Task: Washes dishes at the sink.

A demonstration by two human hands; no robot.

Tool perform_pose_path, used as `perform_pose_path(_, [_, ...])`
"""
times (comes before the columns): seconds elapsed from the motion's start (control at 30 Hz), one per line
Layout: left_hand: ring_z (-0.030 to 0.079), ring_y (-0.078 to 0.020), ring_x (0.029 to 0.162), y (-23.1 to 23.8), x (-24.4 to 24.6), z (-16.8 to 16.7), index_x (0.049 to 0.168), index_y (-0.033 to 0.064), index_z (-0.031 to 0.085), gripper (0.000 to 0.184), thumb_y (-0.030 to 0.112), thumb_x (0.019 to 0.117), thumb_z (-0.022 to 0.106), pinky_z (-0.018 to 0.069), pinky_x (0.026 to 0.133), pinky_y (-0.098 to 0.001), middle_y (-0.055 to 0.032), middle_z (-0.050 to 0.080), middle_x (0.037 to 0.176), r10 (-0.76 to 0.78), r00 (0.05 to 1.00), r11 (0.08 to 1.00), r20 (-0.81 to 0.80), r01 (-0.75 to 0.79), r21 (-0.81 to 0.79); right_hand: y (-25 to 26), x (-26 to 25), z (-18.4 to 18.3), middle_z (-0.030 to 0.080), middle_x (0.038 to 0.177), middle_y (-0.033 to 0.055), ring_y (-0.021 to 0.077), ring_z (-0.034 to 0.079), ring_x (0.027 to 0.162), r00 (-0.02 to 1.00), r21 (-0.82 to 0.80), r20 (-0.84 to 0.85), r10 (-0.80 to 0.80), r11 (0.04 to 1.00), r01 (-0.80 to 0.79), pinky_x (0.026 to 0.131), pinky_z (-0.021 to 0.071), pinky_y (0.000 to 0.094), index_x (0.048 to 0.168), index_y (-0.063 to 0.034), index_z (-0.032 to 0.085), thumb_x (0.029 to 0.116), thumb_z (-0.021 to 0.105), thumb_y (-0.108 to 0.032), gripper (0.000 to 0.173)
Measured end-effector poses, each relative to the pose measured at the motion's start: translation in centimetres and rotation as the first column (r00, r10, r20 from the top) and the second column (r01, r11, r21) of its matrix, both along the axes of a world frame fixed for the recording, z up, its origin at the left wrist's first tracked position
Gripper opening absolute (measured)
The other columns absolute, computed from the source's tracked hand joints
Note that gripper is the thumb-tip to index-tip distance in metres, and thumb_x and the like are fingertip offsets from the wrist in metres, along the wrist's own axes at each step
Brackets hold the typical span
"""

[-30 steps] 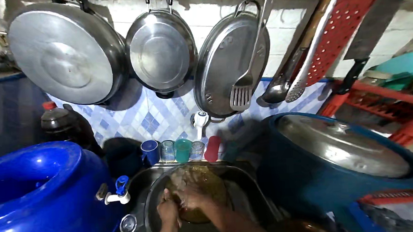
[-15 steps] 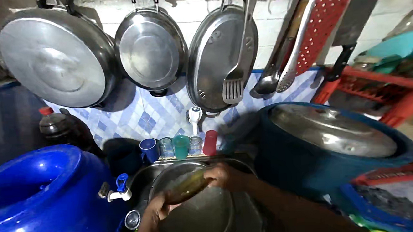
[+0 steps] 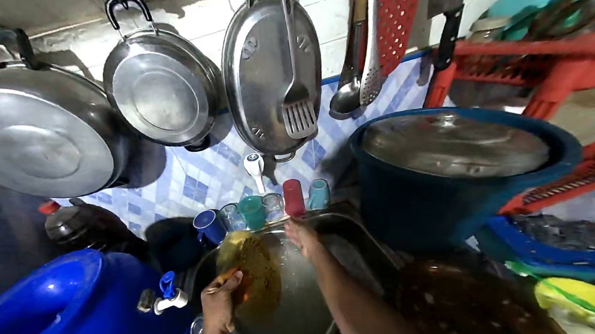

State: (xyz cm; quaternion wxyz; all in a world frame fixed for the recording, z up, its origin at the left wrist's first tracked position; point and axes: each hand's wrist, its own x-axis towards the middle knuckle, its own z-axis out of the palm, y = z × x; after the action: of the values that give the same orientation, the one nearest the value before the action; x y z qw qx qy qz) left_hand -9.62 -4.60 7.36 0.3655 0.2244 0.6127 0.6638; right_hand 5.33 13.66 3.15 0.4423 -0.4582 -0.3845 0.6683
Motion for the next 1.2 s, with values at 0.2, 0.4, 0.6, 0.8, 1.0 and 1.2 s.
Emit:
perform_pose_path(0.2, [0.07, -0.0206, 0.068, 0.6, -0.8, -0.7, 0.107, -0.0082, 0.064, 0.018, 0.008, 0.0976, 0.067, 0.0607, 0.062, -0.0364, -0.0151, 0.071, 0.083, 0.209, 0.978, 0.966, 0.009, -0.205, -0.16, -6.7, -1.7, -10.4, 0.053, 0.14, 0.0288, 0.0348, 0.055, 0.123, 0.923, -0.314, -0.015, -0.383, 0.879, 0.36, 0.104, 0.0452, 0.0476, 0.142, 0.0094, 0.048, 0.1112, 0.04, -0.012, 0.038])
perform_pose_path(0.4, [0.068, -0.0207, 0.066, 2.3, -0.5, -2.1, 0.109, -0.0099, 0.06, 0.021, 0.009, 0.0997, 0.063, 0.0598, 0.06, -0.0351, -0.0162, 0.069, 0.082, 0.154, 0.985, 0.964, 0.082, -0.132, -0.23, -7.7, -5.3, -1.5, 0.069, 0.107, 0.0165, 0.0232, 0.068, 0.098, 0.821, -0.159, -0.559, 0.114, 0.957, -0.242, 0.088, 0.056, 0.0369, 0.123, 0.0054, 0.056, 0.1135, 0.023, -0.026, 0.046])
perform_pose_path(0.6, [0.061, -0.011, 0.06, 2.5, 1.8, 0.6, 0.098, -0.0032, 0.062, 0.016, 0.007, 0.1038, 0.051, 0.055, 0.057, -0.0293, -0.0046, 0.063, 0.071, -0.01, 0.991, 0.996, -0.13, -0.002, -0.092, -10.5, -6.5, 2.9, 0.053, 0.153, 0.0126, 0.0272, 0.043, 0.147, 0.879, 0.578, 0.437, 0.192, 0.688, -0.438, 0.124, 0.0274, 0.0473, 0.139, -0.0078, 0.064, 0.1087, 0.045, -0.033, 0.044])
perform_pose_path(0.8, [0.07, -0.0155, 0.062, 0.7, 1.7, 3.0, 0.102, -0.0048, 0.061, 0.01, 0.0, 0.103, 0.052, 0.0603, 0.055, -0.029, -0.01, 0.072, 0.076, -0.058, 0.998, 0.995, 0.003, 0.058, 0.081, -4.2, -1.1, -0.7, 0.041, 0.161, 0.0154, 0.0327, 0.039, 0.149, 0.911, 0.238, 0.354, 0.213, 0.921, -0.308, 0.121, 0.0308, 0.0561, 0.157, -0.0124, 0.042, 0.1121, 0.036, -0.04, 0.053])
perform_pose_path(1.0, [0.07, -0.0158, 0.062, -0.3, 0.4, 3.1, 0.102, -0.0044, 0.06, 0.01, 0.002, 0.1035, 0.053, 0.0609, 0.056, -0.0295, -0.0098, 0.07, 0.077, 0.029, 1.0, 0.999, -0.012, -0.029, 0.037, -7.1, 0.1, -8.7, 0.051, 0.147, 0.0303, 0.0386, 0.048, 0.14, 0.879, -0.133, 0.429, -0.206, 0.949, 0.287, 0.118, 0.0361, 0.0462, 0.146, 0.0091, 0.048, 0.1107, 0.042, -0.014, 0.042])
perform_pose_path(1.2, [0.068, -0.0153, 0.063, 0.2, 0.1, 1.4, 0.103, -0.0044, 0.063, 0.011, 0.006, 0.0989, 0.063, 0.0597, 0.058, -0.0326, -0.0084, 0.069, 0.077, 0.098, 0.984, 0.984, -0.149, -0.118, -0.13, -7.0, -3.7, -3.9, 0.069, 0.102, 0.0171, 0.0259, 0.07, 0.092, 0.675, -0.264, -0.726, -0.128, 0.959, -0.101, 0.083, 0.0586, 0.0385, 0.121, 0.0041, 0.054, 0.1132, 0.025, -0.031, 0.046])
